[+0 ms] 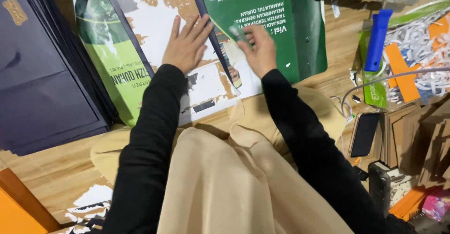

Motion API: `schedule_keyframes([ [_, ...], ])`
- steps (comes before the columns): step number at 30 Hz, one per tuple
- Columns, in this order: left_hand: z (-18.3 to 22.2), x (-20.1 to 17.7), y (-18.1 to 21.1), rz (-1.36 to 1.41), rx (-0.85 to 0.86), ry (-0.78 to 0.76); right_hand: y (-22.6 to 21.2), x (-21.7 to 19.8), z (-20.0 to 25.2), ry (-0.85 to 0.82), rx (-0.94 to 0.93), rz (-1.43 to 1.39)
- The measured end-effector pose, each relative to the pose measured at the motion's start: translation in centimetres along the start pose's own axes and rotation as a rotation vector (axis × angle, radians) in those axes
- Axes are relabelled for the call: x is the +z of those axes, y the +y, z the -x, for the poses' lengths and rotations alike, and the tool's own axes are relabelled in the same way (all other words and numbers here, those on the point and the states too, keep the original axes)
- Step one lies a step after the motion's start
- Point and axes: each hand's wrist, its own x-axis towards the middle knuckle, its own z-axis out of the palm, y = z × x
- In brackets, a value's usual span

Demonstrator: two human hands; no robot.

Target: Assembling printed folders by peeling off adhesive backing, folding the paper, and using a tool to secure the edges.

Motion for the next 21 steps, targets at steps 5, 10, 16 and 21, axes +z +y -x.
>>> schedule_keyframes([
  [5, 0.8, 0.6, -0.6, -0.127, -0.029, 0.139, -1.2, 2.3, 4.1, -0.252, -0.300, 0.413],
  [10, 1.2, 2.1, -0.2, -0.281, -0.054, 0.209, -2.8, 1.4, 7.4, -0.282, -0.404, 0.291],
  [16, 3.3, 2.7, 1.0, -0.152, 0.193, 0.016, 0.9, 1.5, 7.9, -0.491, -0.248, 0.331],
  [21, 3.9, 2.8, 1.2, -0.278, 0.178, 0.111, 2.7, -0.1, 6.4, -0.423, -0.069, 0.145],
])
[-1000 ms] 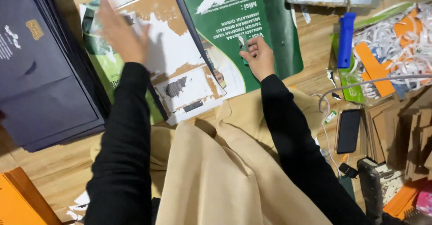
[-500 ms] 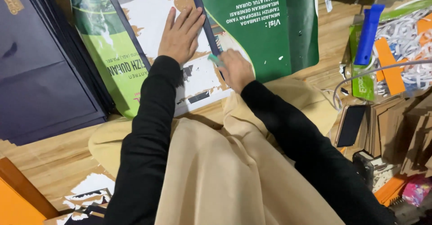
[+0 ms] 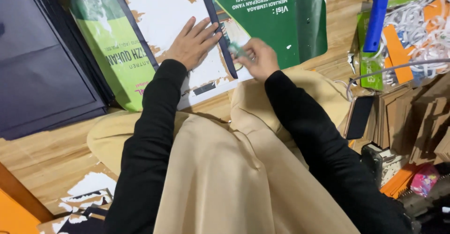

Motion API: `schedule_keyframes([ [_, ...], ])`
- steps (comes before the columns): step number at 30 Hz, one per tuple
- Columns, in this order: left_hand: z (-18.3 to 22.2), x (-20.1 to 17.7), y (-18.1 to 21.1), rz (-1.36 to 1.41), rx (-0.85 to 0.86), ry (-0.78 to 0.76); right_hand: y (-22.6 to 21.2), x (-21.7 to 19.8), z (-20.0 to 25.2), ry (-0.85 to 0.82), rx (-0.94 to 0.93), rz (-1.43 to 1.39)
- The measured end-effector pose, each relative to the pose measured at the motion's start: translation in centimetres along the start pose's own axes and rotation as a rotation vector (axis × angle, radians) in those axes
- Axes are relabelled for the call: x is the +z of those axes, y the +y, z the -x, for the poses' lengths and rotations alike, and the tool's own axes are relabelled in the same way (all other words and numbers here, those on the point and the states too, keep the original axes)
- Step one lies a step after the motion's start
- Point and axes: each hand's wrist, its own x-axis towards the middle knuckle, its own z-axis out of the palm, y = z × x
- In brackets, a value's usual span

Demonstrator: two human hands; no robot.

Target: Assembling printed folders by peeling off adhesive backing, folding the paper, and using a tool to secure the edges.

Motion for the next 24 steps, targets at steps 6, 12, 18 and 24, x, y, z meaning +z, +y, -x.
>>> schedule_keyframes([
  [6, -0.2, -0.7, 0.1, -0.050, -0.051, 0.041, -0.9, 2.0, 2.9, 0.052, -0.314, 0.550],
  [12, 0.2, -0.9, 0.3, 0.073, -0.042, 0.061, -0.4, -0.1, 2.0, 0.040, 0.118, 0.201],
  [18, -0.5, -0.3, 2.4, -0.011, 0.116, -0.049, 2.4, -1.3, -0.3, 0.186, 0.303, -0.307],
  [24, 0.6, -1.8, 3.3, 0.195, 0.334, -0.103, 2.1, -1.6, -1.0, 0.240, 0.281, -0.262],
])
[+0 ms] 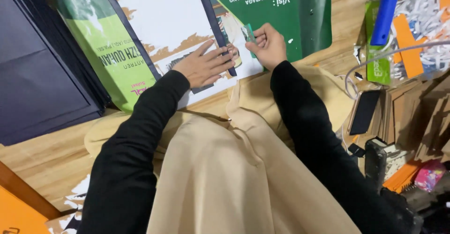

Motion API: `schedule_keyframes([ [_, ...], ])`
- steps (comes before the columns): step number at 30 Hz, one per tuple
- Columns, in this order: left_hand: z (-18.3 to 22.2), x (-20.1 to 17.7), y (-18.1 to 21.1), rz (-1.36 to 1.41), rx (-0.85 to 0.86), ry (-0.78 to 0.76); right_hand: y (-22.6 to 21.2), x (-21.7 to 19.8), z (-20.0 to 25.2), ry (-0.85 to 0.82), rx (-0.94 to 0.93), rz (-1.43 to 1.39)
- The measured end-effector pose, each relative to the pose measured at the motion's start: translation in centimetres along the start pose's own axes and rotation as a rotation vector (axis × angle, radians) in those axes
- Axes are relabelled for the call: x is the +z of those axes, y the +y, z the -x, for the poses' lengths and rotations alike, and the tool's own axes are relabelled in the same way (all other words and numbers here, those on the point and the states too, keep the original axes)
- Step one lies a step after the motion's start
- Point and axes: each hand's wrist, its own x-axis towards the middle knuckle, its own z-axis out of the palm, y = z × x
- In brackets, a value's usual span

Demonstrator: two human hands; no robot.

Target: Assembling printed folders by peeling off adhesive backing, folding the paper, and using a tool to secure the edges.

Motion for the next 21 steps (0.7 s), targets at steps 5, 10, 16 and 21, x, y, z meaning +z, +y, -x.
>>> schedule_keyframes([
  [5, 0.3, 0.7, -0.6, -0.053, 0.000, 0.068, 0.2, 0.2, -0.4, -0.011, -0.005, -0.109],
  [10, 0.1, -0.7, -0.3, -0.105, -0.013, 0.093, -0.8, 0.3, 0.1, 0.024, -0.022, 0.002],
  [16, -0.6, 0.1, -0.5, -0.120, 0.026, 0.356, -0.7, 0.7, 0.0, 0.114, 0.016, 0.105],
  [21, -0.6, 0.3, -0.5, -0.143, 0.024, 0.364, -3.1, 1.5, -1.2, 0.194, -0.153, 0.039],
])
